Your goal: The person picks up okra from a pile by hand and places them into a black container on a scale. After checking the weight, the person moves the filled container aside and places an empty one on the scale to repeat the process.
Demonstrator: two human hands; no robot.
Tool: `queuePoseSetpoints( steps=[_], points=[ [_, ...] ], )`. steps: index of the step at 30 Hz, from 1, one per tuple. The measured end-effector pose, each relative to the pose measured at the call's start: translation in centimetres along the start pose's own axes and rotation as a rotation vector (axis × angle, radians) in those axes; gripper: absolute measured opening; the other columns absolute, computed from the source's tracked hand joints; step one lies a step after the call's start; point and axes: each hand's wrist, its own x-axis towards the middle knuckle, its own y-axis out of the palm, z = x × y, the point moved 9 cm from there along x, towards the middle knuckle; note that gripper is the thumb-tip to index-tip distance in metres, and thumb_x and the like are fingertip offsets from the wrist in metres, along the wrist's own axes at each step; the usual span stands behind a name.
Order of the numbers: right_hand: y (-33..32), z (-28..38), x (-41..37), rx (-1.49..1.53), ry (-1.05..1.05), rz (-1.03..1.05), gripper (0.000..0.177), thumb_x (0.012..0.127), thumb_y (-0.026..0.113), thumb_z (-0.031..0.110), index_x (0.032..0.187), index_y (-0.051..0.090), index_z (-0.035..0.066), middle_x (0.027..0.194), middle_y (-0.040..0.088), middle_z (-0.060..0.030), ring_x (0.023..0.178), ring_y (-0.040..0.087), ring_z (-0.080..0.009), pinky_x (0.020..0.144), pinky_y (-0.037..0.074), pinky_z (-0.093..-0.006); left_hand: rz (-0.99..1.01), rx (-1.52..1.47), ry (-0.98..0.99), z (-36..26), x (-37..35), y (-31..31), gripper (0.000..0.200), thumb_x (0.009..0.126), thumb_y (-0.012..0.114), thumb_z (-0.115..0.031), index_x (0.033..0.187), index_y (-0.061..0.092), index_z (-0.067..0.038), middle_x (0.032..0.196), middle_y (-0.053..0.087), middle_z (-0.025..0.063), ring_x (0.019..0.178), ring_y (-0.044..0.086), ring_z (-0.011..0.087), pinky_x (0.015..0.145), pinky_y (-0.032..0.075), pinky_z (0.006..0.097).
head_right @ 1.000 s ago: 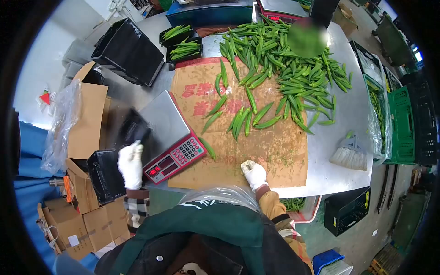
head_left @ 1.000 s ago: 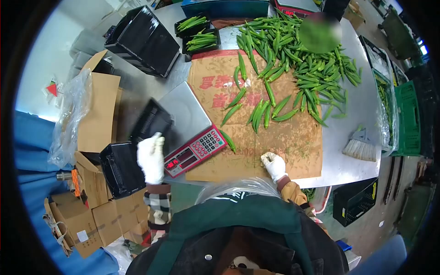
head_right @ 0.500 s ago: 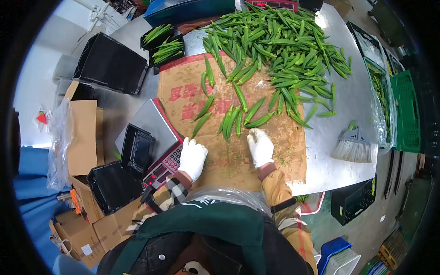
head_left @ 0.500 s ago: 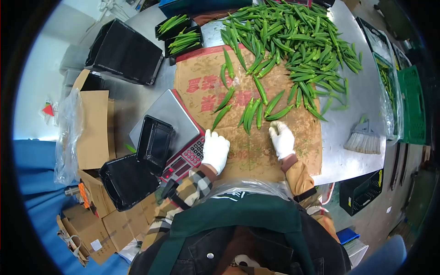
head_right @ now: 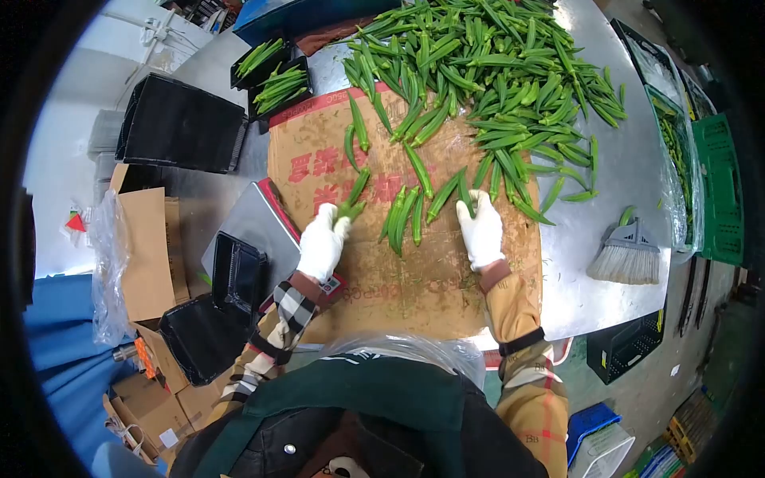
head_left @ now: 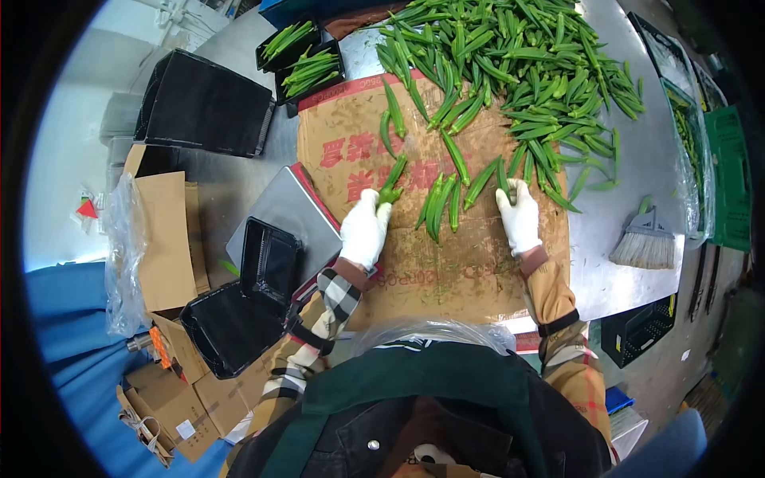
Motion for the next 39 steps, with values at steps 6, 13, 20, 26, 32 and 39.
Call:
queuePoseSetpoints(
  steps=[6, 13, 20, 26, 32, 39],
  points=[
    [4.6, 0.8, 4.3, -0.333, -0.109, -0.145, 0.077, 0.082, 0.079, 0.024, 0.146, 0.041, 0.002, 0.12, 0.065, -0.0229, 0.106, 0.065, -0.0409, 0.093, 0.052, -0.0444, 0.041, 0.299, -0.095, 2.4, 1.3, 4.2, 0.038, 0.084, 0.074, -0.023, 0.113, 0.057, -0.004, 0.108, 0.059, 0.0216, 0.111, 0.057, 0.0426, 0.091, 0.049, 0.0488],
    [4.1, 0.2, 6.6, -0.046, 0.124, 0.154, 0.053, 0.077, 0.076, 0.019, 0.125, 0.062, 0.001, 0.116, 0.067, -0.024, 0.103, 0.066, -0.04, 0.09, 0.052, -0.0432, 0.022, -0.231, -0.261, 3.3, 1.1, 1.3, 0.031, 0.085, 0.069, -0.014, 0.111, 0.055, -0.003, 0.097, 0.066, 0.0188, 0.093, 0.067, 0.032, 0.081, 0.052, 0.0408],
    [9.6, 5.6, 6.8, -0.424, -0.319, -0.012, 0.041, 0.081, 0.075, 0.025, 0.115, 0.06, 0.008, 0.108, 0.061, -0.0175, 0.102, 0.064, -0.0366, 0.087, 0.053, -0.046, -0.161, -0.436, -0.244, 4.2, 5.6, 2.1, 0.036, 0.086, 0.066, -0.013, 0.119, 0.057, -0.003, 0.094, 0.067, 0.0168, 0.089, 0.066, 0.0311, 0.082, 0.052, 0.0389],
    [5.1, 3.5, 5.4, 0.045, -0.106, 0.15, 0.034, 0.081, 0.078, 0.021, 0.108, 0.062, 0.007, 0.097, 0.07, -0.015, 0.09, 0.069, -0.0318, 0.08, 0.052, -0.0392, -0.108, 0.012, -0.05, 0.8, 8.5, 3.8, 0.029, 0.085, 0.071, -0.021, 0.109, 0.067, -0.006, 0.105, 0.07, 0.0195, 0.098, 0.066, 0.0396, 0.087, 0.051, 0.0459],
    [-7.2, -0.8, -4.8, -0.009, 0.047, 0.062, 0.029, 0.082, 0.078, 0.012, 0.103, 0.059, 0.004, 0.084, 0.066, -0.0073, 0.08, 0.061, -0.0133, 0.074, 0.05, -0.0303, -0.137, 0.058, -0.088, 0.3, 8.6, 4.2, 0.02, 0.08, 0.077, -0.02, 0.094, 0.072, -0.006, 0.089, 0.07, 0.0195, 0.089, 0.068, 0.0398, 0.075, 0.053, 0.0483],
    [-13.7, -13.0, -15.7, 0.214, 0.365, -0.04, 0.022, 0.084, 0.076, 0.003, 0.1, 0.06, 0.001, 0.08, 0.064, -0.0017, 0.065, 0.056, -0.009, 0.059, 0.049, -0.0278, -0.201, 0.114, 0.009, -0.1, 8.4, 4.0, 0.024, 0.08, 0.079, -0.022, 0.096, 0.071, -0.007, 0.097, 0.067, 0.0209, 0.095, 0.065, 0.0413, 0.079, 0.053, 0.0508]
  ],
)
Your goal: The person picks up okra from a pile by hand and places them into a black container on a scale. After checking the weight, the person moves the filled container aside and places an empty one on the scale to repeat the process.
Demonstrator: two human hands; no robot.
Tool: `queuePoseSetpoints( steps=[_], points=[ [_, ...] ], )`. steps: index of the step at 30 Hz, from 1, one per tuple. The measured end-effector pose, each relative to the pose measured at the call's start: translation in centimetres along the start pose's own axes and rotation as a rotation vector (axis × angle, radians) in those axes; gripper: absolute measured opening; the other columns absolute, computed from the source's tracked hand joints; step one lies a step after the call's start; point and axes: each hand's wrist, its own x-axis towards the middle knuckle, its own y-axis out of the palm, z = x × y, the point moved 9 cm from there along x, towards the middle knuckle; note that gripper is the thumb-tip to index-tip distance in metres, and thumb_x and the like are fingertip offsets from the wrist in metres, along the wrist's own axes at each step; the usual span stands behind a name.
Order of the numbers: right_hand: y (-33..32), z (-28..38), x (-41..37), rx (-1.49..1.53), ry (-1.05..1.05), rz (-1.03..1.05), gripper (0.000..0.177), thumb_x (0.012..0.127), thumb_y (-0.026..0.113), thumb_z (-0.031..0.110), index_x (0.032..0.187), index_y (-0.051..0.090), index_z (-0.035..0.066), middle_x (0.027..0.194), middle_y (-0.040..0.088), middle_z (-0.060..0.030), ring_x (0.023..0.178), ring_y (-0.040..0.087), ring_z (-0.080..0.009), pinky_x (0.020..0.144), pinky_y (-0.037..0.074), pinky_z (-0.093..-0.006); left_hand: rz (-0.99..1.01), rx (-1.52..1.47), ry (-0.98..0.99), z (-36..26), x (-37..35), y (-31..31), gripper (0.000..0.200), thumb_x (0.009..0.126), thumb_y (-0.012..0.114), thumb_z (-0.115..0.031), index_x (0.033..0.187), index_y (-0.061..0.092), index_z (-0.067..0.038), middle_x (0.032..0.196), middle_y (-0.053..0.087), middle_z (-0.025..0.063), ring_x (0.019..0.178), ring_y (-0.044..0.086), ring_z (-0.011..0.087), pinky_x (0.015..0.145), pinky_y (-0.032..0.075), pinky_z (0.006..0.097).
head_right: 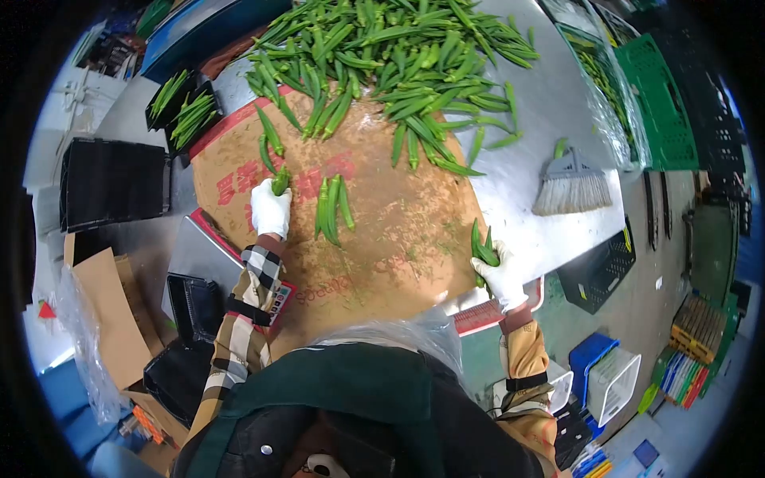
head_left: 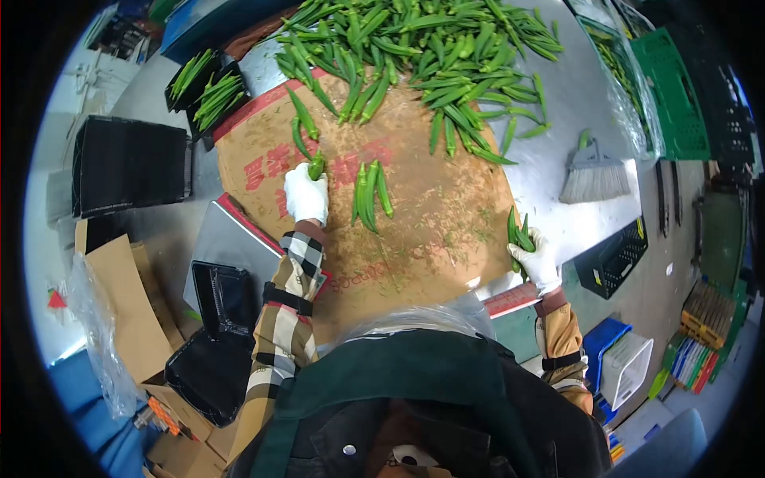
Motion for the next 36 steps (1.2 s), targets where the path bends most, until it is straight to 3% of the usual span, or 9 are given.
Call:
queuePoseSetpoints(
  steps=[8, 13, 15, 16, 20, 22, 26, 30, 36],
  points=[
    [-6.1, -5.6, -5.4, -0.228, -0.108, -0.155, 0.024, 0.08, 0.078, 0.004, 0.098, 0.063, -0.001, 0.079, 0.065, -0.0055, 0.071, 0.062, -0.0122, 0.066, 0.052, -0.0297, 0.025, -0.051, 0.076, 1.6, 0.8, 1.8, 0.029, 0.081, 0.076, -0.02, 0.101, 0.068, -0.001, 0.088, 0.072, 0.0212, 0.086, 0.07, 0.0371, 0.076, 0.052, 0.0437],
    [-9.6, -13.2, -8.0, -0.097, 0.24, -0.109, 0.026, 0.079, 0.078, 0.003, 0.101, 0.064, 0.0, 0.079, 0.066, -0.0042, 0.064, 0.061, -0.01, 0.059, 0.052, -0.0281, 0.118, -0.117, 0.026, 1.2, 0.0, 1.2, 0.026, 0.082, 0.074, -0.023, 0.1, 0.07, -0.005, 0.092, 0.072, 0.0198, 0.09, 0.069, 0.0381, 0.078, 0.053, 0.0463],
    [-11.9, -17.0, -8.7, -0.804, 0.229, -0.184, 0.045, 0.077, 0.083, 0.019, 0.114, 0.065, 0.001, 0.099, 0.071, -0.0118, 0.089, 0.069, -0.0221, 0.078, 0.056, -0.0383, 0.133, -0.121, -0.007, -0.9, -1.3, 0.1, 0.023, 0.085, 0.072, -0.027, 0.098, 0.069, -0.008, 0.093, 0.072, 0.0185, 0.09, 0.069, 0.0384, 0.077, 0.052, 0.0472],
    [-12.4, -15.3, -9.4, -1.304, 0.327, -0.235, 0.053, 0.076, 0.084, 0.025, 0.119, 0.064, 0.001, 0.107, 0.071, -0.0148, 0.099, 0.069, -0.0267, 0.085, 0.055, -0.0419, 0.171, -0.11, -0.032, -2.1, -2.1, -0.5, 0.024, 0.087, 0.07, -0.029, 0.098, 0.067, -0.008, 0.093, 0.072, 0.0194, 0.09, 0.069, 0.039, 0.076, 0.052, 0.0475],
    [-9.3, -9.2, -4.7, -0.847, -0.142, -0.349, 0.066, 0.077, 0.083, 0.03, 0.132, 0.06, 0.0, 0.118, 0.068, -0.0211, 0.108, 0.067, -0.0342, 0.095, 0.051, -0.0418, 0.272, -0.175, -0.021, -3.9, -4.8, 1.3, 0.032, 0.087, 0.072, -0.032, 0.108, 0.064, -0.009, 0.097, 0.072, 0.0188, 0.093, 0.069, 0.0388, 0.079, 0.053, 0.0471],
    [-5.2, -4.3, -1.4, -0.479, -0.334, -0.307, 0.051, 0.082, 0.079, 0.021, 0.126, 0.064, -0.001, 0.113, 0.07, -0.0216, 0.107, 0.067, -0.0346, 0.095, 0.051, -0.0403, 0.294, -0.038, 0.044, -5.0, -6.6, 2.9, 0.042, 0.084, 0.076, -0.032, 0.115, 0.061, -0.009, 0.106, 0.07, 0.0185, 0.102, 0.066, 0.0383, 0.083, 0.053, 0.047],
    [3.0, 7.4, 4.2, -0.648, -0.492, -0.273, 0.048, 0.088, 0.07, 0.031, 0.131, 0.063, 0.008, 0.107, 0.072, -0.0162, 0.103, 0.066, -0.0347, 0.094, 0.05, -0.0421, 0.281, 0.079, 0.071, -7.2, -7.7, 2.5, 0.048, 0.077, 0.083, -0.029, 0.112, 0.058, -0.007, 0.106, 0.067, 0.0184, 0.105, 0.064, 0.0379, 0.085, 0.053, 0.048],
    [5.1, 16.7, 11.4, -0.472, -0.847, -0.495, 0.058, 0.08, 0.079, 0.018, 0.132, 0.058, 0.005, 0.13, 0.061, -0.017, 0.118, 0.056, -0.0366, 0.103, 0.044, -0.0456, 0.318, -0.06, 0.096, -6.4, -7.0, 4.1, 0.051, 0.075, 0.084, -0.028, 0.115, 0.059, -0.008, 0.104, 0.067, 0.0182, 0.1, 0.065, 0.0388, 0.083, 0.053, 0.0485],
    [0.8, 22.5, 26.8, -0.396, -0.495, -0.519, 0.078, 0.079, 0.082, 0.035, 0.143, 0.051, 0.002, 0.144, 0.053, -0.0215, 0.133, 0.049, -0.0382, 0.112, 0.04, -0.0428, 0.282, -0.308, 0.119, -5.4, -7.2, 3.9, 0.045, 0.077, 0.082, -0.019, 0.115, 0.061, -0.004, 0.107, 0.067, 0.0197, 0.103, 0.064, 0.0388, 0.088, 0.052, 0.0442]
  ],
)
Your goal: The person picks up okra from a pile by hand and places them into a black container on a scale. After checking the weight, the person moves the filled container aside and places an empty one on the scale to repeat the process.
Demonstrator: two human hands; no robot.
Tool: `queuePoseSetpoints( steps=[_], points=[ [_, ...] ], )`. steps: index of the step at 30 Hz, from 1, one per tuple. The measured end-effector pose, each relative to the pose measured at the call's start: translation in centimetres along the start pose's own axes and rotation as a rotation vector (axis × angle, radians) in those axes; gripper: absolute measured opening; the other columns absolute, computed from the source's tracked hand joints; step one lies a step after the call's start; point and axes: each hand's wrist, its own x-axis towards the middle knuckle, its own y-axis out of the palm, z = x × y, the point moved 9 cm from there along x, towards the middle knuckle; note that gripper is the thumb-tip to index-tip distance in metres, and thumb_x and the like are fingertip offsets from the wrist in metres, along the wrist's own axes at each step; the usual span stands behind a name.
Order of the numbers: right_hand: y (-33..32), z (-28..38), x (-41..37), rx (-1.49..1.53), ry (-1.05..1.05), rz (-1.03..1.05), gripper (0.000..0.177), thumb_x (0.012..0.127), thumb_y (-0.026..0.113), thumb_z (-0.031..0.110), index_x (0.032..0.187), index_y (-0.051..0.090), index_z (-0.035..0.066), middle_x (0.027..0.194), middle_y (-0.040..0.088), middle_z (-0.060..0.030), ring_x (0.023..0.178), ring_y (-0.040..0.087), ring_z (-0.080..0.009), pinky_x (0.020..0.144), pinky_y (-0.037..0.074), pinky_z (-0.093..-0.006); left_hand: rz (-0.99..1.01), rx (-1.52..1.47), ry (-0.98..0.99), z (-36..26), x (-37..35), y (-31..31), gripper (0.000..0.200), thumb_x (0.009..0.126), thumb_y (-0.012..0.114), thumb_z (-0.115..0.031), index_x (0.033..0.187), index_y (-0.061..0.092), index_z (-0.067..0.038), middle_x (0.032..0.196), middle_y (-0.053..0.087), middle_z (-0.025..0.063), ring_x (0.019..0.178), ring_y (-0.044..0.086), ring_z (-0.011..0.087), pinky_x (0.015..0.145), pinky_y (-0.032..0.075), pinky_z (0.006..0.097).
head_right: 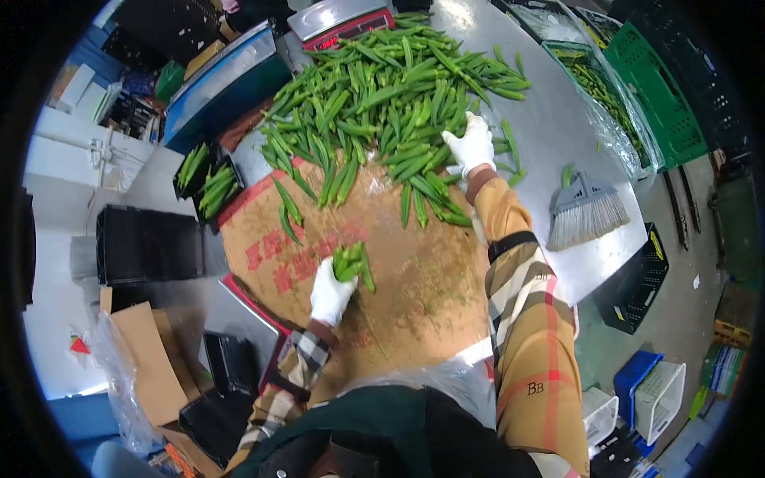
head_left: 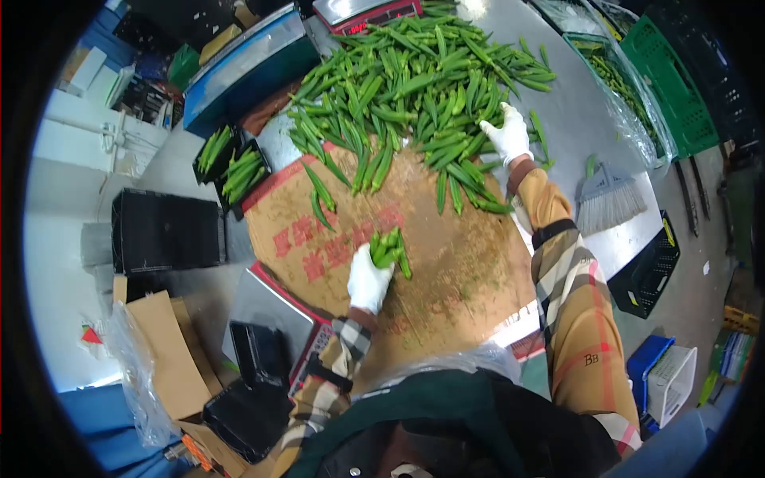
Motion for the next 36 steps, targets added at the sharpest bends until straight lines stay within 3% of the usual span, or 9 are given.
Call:
queuePoseSetpoints(
  steps=[6, 10, 12, 14, 17, 22, 26, 30, 36],
  points=[
    [2.8, -5.7, 9.5, 0.186, 0.252, -0.007, 0.093, 0.074, 0.084, 0.047, 0.146, 0.047, 0.001, 0.144, 0.054, -0.0244, 0.132, 0.053, -0.0382, 0.109, 0.044, -0.0428, 0.032, -0.068, -0.045, -0.6, -0.4, -0.6, 0.043, 0.08, 0.08, -0.015, 0.117, 0.062, -0.004, 0.107, 0.066, 0.0173, 0.102, 0.065, 0.0328, 0.09, 0.051, 0.0396],
    [5.9, -4.2, 10.5, 0.27, 0.333, 0.272, 0.122, 0.069, 0.081, 0.067, 0.152, 0.032, -0.008, 0.148, 0.047, -0.0302, 0.14, 0.046, -0.0369, 0.115, 0.038, -0.0402, 0.023, -0.083, -0.011, -1.7, -0.4, -1.1, 0.037, 0.083, 0.078, -0.013, 0.115, 0.063, -0.002, 0.103, 0.067, 0.015, 0.098, 0.066, 0.0289, 0.088, 0.051, 0.0375],
    [8.7, -3.4, 11.1, 0.016, 0.312, 0.327, 0.128, 0.064, 0.074, 0.08, 0.157, 0.031, 0.004, 0.162, 0.02, -0.0312, 0.143, 0.036, -0.048, 0.119, 0.031, -0.0436, 0.031, -0.092, -0.006, -2.3, -0.3, -1.3, 0.035, 0.083, 0.078, -0.012, 0.112, 0.063, -0.002, 0.101, 0.067, 0.0137, 0.096, 0.066, 0.0267, 0.087, 0.051, 0.0368],
    [10.5, -1.0, 10.6, -0.061, 0.231, 0.333, 0.123, 0.063, 0.076, 0.077, 0.157, 0.034, 0.009, 0.162, 0.011, -0.035, 0.142, 0.035, -0.0534, 0.12, 0.03, -0.0448, 0.047, -0.191, -0.08, -0.5, -0.3, -0.7, 0.039, 0.084, 0.077, -0.008, 0.118, 0.06, -0.001, 0.106, 0.068, 0.0104, 0.099, 0.065, 0.0207, 0.089, 0.051, 0.0336],
    [11.0, 3.7, 7.5, -0.004, 0.012, 0.334, 0.112, 0.061, 0.079, 0.068, 0.152, 0.044, 0.013, 0.16, 0.016, -0.0366, 0.138, 0.04, -0.0541, 0.117, 0.035, -0.0463, 0.027, -0.436, -0.19, 3.6, -0.6, 0.7, 0.047, 0.084, 0.076, -0.002, 0.125, 0.054, 0.0, 0.116, 0.067, 0.0077, 0.106, 0.063, 0.0152, 0.095, 0.05, 0.0299],
    [11.2, 8.7, -1.1, -0.307, -0.35, 0.549, 0.088, 0.064, 0.081, 0.056, 0.14, 0.06, 0.016, 0.158, 0.036, -0.0161, 0.127, 0.046, -0.055, 0.111, 0.042, -0.0508, -0.072, -0.671, -0.236, 3.4, -0.6, -0.5, 0.039, 0.087, 0.073, 0.002, 0.122, 0.057, -0.002, 0.115, 0.066, 0.004, 0.104, 0.063, 0.0145, 0.096, 0.049, 0.0309],
    [11.5, 14.1, -11.9, -0.264, -0.653, 0.781, 0.074, 0.067, 0.085, 0.046, 0.135, 0.065, 0.023, 0.157, 0.037, -0.0136, 0.132, 0.044, -0.0499, 0.108, 0.043, -0.0527, -0.07, -0.757, -0.226, 5.0, -0.2, 0.1, 0.037, 0.087, 0.073, 0.002, 0.12, 0.058, -0.002, 0.115, 0.067, 0.0039, 0.103, 0.063, 0.0142, 0.095, 0.049, 0.0305],
    [10.0, 17.8, -23.4, -0.351, -0.936, 0.713, 0.084, 0.071, 0.084, 0.044, 0.146, 0.053, 0.02, 0.159, 0.033, -0.0141, 0.139, 0.039, -0.0448, 0.117, 0.027, -0.0593, -0.106, -0.623, -0.168, 4.6, -0.4, -0.7, 0.038, 0.087, 0.071, 0.002, 0.123, 0.058, -0.001, 0.115, 0.067, 0.0043, 0.104, 0.062, 0.0147, 0.095, 0.049, 0.0304],
    [4.9, 13.1, -34.3, -0.172, -0.812, 0.771, 0.076, 0.074, 0.081, 0.031, 0.144, 0.053, 0.021, 0.162, 0.028, -0.0164, 0.146, 0.028, -0.0453, 0.119, 0.023, -0.0612, -0.147, -0.719, -0.364, 8.4, -5.0, -1.2, 0.036, 0.085, 0.07, 0.005, 0.119, 0.059, -0.002, 0.107, 0.068, 0.0046, 0.097, 0.063, 0.0156, 0.089, 0.05, 0.0299]
  ],
)
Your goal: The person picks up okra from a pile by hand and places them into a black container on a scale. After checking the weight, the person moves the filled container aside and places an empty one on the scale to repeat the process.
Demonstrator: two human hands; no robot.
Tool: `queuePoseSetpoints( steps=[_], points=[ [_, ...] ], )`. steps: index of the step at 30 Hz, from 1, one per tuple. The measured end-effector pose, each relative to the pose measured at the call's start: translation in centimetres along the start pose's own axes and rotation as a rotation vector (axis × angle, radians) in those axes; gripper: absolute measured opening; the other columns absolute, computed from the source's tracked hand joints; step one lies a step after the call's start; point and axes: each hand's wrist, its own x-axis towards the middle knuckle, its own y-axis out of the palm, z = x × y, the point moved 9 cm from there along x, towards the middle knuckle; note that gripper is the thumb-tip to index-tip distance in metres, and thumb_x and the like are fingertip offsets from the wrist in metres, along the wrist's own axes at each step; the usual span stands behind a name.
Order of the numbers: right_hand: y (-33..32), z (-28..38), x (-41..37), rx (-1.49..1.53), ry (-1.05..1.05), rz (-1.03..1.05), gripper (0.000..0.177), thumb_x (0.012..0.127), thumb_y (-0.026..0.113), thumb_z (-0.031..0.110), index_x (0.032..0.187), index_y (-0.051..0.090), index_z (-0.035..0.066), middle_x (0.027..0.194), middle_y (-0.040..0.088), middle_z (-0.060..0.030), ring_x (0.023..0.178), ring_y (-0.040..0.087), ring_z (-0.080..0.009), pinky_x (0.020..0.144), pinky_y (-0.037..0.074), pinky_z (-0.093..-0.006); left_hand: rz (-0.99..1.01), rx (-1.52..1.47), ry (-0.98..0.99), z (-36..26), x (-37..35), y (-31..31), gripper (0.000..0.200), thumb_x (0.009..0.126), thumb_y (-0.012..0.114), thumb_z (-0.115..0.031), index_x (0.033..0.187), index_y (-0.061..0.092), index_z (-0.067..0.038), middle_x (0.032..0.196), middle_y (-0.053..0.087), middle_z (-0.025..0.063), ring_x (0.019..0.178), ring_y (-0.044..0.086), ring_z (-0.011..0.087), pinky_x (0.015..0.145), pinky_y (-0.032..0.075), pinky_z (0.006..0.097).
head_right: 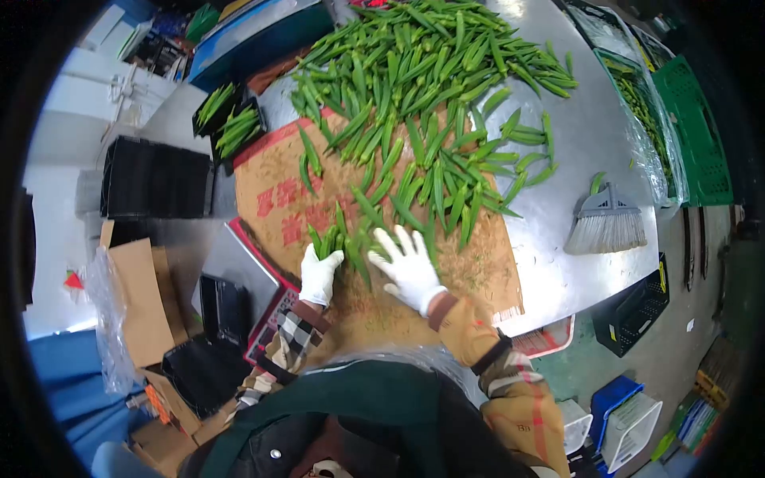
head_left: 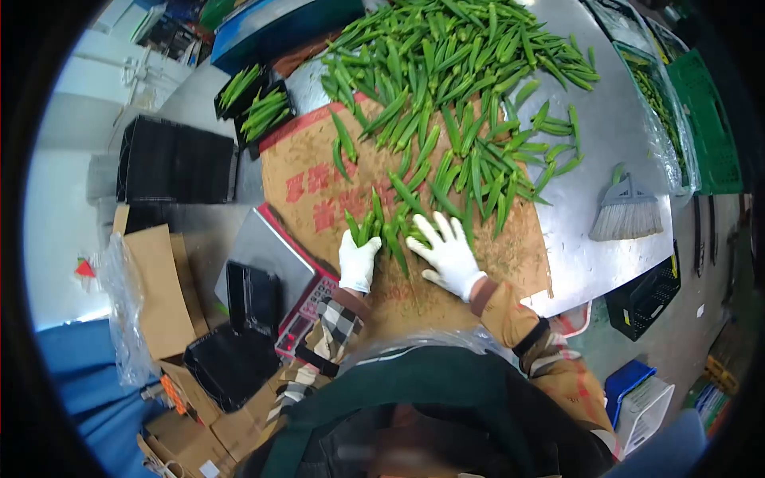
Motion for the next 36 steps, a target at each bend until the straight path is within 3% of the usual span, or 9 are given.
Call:
queuePoseSetpoints(
  steps=[7, 9, 14, 17, 20, 22, 25, 28, 36],
  points=[
    [-0.3, -2.8, -9.9, 0.114, 0.271, -0.203, 0.06, 0.074, 0.082, 0.03, 0.131, 0.067, 0.017, 0.16, 0.033, -0.019, 0.147, 0.028, -0.0442, 0.12, 0.022, -0.0585, -0.002, -0.115, -0.138, 0.9, -2.8, -2.8, 0.035, 0.086, 0.069, 0.005, 0.119, 0.059, -0.001, 0.108, 0.069, 0.0039, 0.097, 0.064, 0.0151, 0.088, 0.05, 0.0292],
    [-1.2, -3.3, -10.2, 0.117, 0.299, -0.298, 0.05, 0.076, 0.081, 0.025, 0.123, 0.07, 0.011, 0.153, 0.044, -0.019, 0.14, 0.039, -0.0425, 0.115, 0.031, -0.0534, 0.008, -0.082, -0.089, 0.9, -2.6, -2.5, 0.034, 0.087, 0.07, 0.001, 0.12, 0.06, -0.001, 0.108, 0.07, 0.005, 0.097, 0.064, 0.016, 0.088, 0.05, 0.0299],
    [-3.3, -3.0, -6.0, 0.194, 0.232, -0.551, 0.026, 0.082, 0.076, 0.018, 0.106, 0.071, 0.007, 0.131, 0.062, -0.0114, 0.122, 0.056, -0.0326, 0.103, 0.044, -0.0435, -0.087, 0.652, 0.33, -4.0, -3.0, -0.7, 0.05, 0.079, 0.077, -0.01, 0.126, 0.06, -0.004, 0.111, 0.063, 0.0202, 0.109, 0.059, 0.0373, 0.096, 0.048, 0.0439],
    [-4.2, -2.4, -0.3, 0.217, 0.189, -0.598, 0.029, 0.085, 0.073, 0.019, 0.112, 0.069, 0.008, 0.124, 0.066, -0.0105, 0.117, 0.058, -0.0304, 0.098, 0.046, -0.0428, -0.071, 0.958, 0.326, -4.9, -3.2, 0.9, 0.06, 0.076, 0.079, -0.01, 0.131, 0.056, -0.005, 0.114, 0.063, 0.0213, 0.11, 0.059, 0.0393, 0.097, 0.049, 0.0455],
    [-3.2, -2.9, 5.9, 0.171, 0.241, -0.513, 0.048, 0.084, 0.073, 0.024, 0.127, 0.062, 0.006, 0.126, 0.064, -0.0116, 0.118, 0.057, -0.0307, 0.097, 0.047, -0.042, -0.031, 0.911, 0.231, -3.6, -1.6, 0.5, 0.06, 0.075, 0.082, -0.014, 0.128, 0.058, -0.004, 0.112, 0.066, 0.0218, 0.105, 0.063, 0.0399, 0.094, 0.052, 0.044],
    [-1.0, -4.2, 9.5, 0.12, 0.38, -0.242, 0.051, 0.084, 0.074, 0.025, 0.13, 0.061, 0.007, 0.125, 0.064, -0.0134, 0.113, 0.059, -0.032, 0.095, 0.049, -0.043, -0.015, 0.699, 0.145, -3.4, -0.5, -0.4, 0.049, 0.076, 0.079, -0.015, 0.12, 0.061, -0.002, 0.101, 0.071, 0.0176, 0.091, 0.068, 0.0309, 0.085, 0.053, 0.0381],
    [0.6, -5.8, 10.9, 0.289, 0.386, -0.226, 0.046, 0.086, 0.072, 0.019, 0.13, 0.061, 0.006, 0.12, 0.065, -0.0145, 0.108, 0.063, -0.0296, 0.094, 0.051, -0.0409, -0.017, 0.334, 0.089, -4.1, 0.5, -1.5, 0.035, 0.08, 0.072, -0.014, 0.111, 0.063, 0.0, 0.092, 0.07, 0.0115, 0.083, 0.065, 0.0179, 0.078, 0.051, 0.0327],
    [-1.8, -7.1, 8.3, 0.913, 0.274, -0.47, 0.04, 0.088, 0.068, 0.011, 0.127, 0.061, 0.004, 0.117, 0.066, -0.015, 0.106, 0.065, -0.0261, 0.095, 0.051, -0.0376, -0.053, 0.304, 0.134, -4.4, 3.3, -2.3, 0.035, 0.081, 0.072, -0.014, 0.112, 0.063, -0.001, 0.094, 0.07, 0.0103, 0.085, 0.065, 0.0182, 0.08, 0.051, 0.0328],
    [-4.8, -13.1, -10.0, 0.341, 0.597, -0.567, 0.038, 0.081, 0.074, 0.01, 0.118, 0.065, 0.006, 0.108, 0.067, -0.014, 0.1, 0.066, -0.0316, 0.091, 0.052, -0.039, -0.098, 0.762, 0.274, -6.6, 4.3, 3.9, 0.038, 0.078, 0.082, -0.02, 0.106, 0.062, -0.005, 0.095, 0.073, 0.0175, 0.091, 0.07, 0.0367, 0.08, 0.054, 0.0418]
  ],
)
